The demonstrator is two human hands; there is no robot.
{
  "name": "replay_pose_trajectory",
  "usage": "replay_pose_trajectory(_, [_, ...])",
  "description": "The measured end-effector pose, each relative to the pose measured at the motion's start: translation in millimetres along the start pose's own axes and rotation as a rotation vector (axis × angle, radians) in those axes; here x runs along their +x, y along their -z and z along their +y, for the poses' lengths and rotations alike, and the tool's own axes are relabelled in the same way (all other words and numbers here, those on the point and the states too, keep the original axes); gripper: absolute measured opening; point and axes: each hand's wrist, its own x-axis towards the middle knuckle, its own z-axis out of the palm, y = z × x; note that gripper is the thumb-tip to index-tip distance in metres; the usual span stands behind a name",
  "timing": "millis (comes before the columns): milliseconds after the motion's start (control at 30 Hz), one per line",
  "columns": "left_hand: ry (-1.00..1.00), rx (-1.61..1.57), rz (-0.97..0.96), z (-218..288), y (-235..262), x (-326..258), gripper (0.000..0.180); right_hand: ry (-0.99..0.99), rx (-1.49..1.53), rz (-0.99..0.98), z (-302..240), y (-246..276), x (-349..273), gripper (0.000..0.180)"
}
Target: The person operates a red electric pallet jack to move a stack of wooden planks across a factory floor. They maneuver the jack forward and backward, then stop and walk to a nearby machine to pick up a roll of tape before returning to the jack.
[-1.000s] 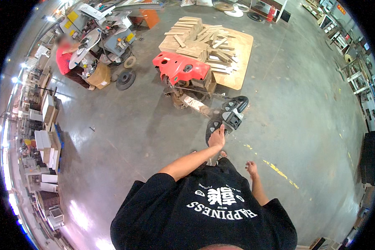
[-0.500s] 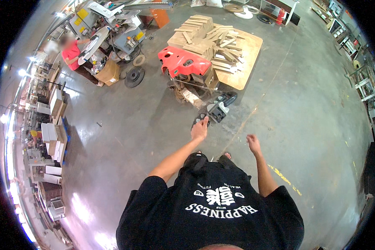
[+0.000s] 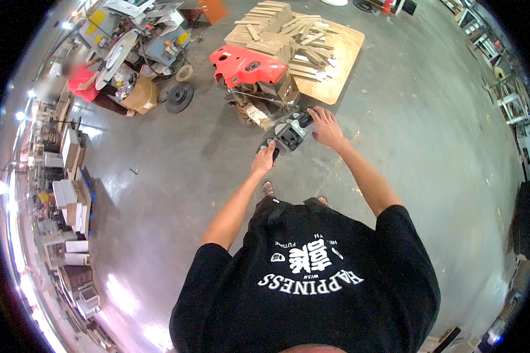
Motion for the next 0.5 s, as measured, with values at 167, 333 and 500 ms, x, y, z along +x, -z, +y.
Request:
replay_pose_trajectory(167, [-0.004, -0.081, -0.164, 43.6, -39.8, -29.1, 0.099, 0.133, -0.173, -0.242, 39.7, 11.5, -0.8, 0.079])
replay_pose_trajectory(333, [0.059, -0.158, -0.281, 84.0, -78.0, -55.8, 0.092, 0.157, -0.093, -0.383, 96.7, 13.8, -11.7, 0.084])
replay_pose_trajectory(500, [0.083, -0.142, -0.245, 87.9, -97.5, -81.9, 0.087, 0.206, -0.114, -0.433, 101.4, 20.4, -30.2, 0.087])
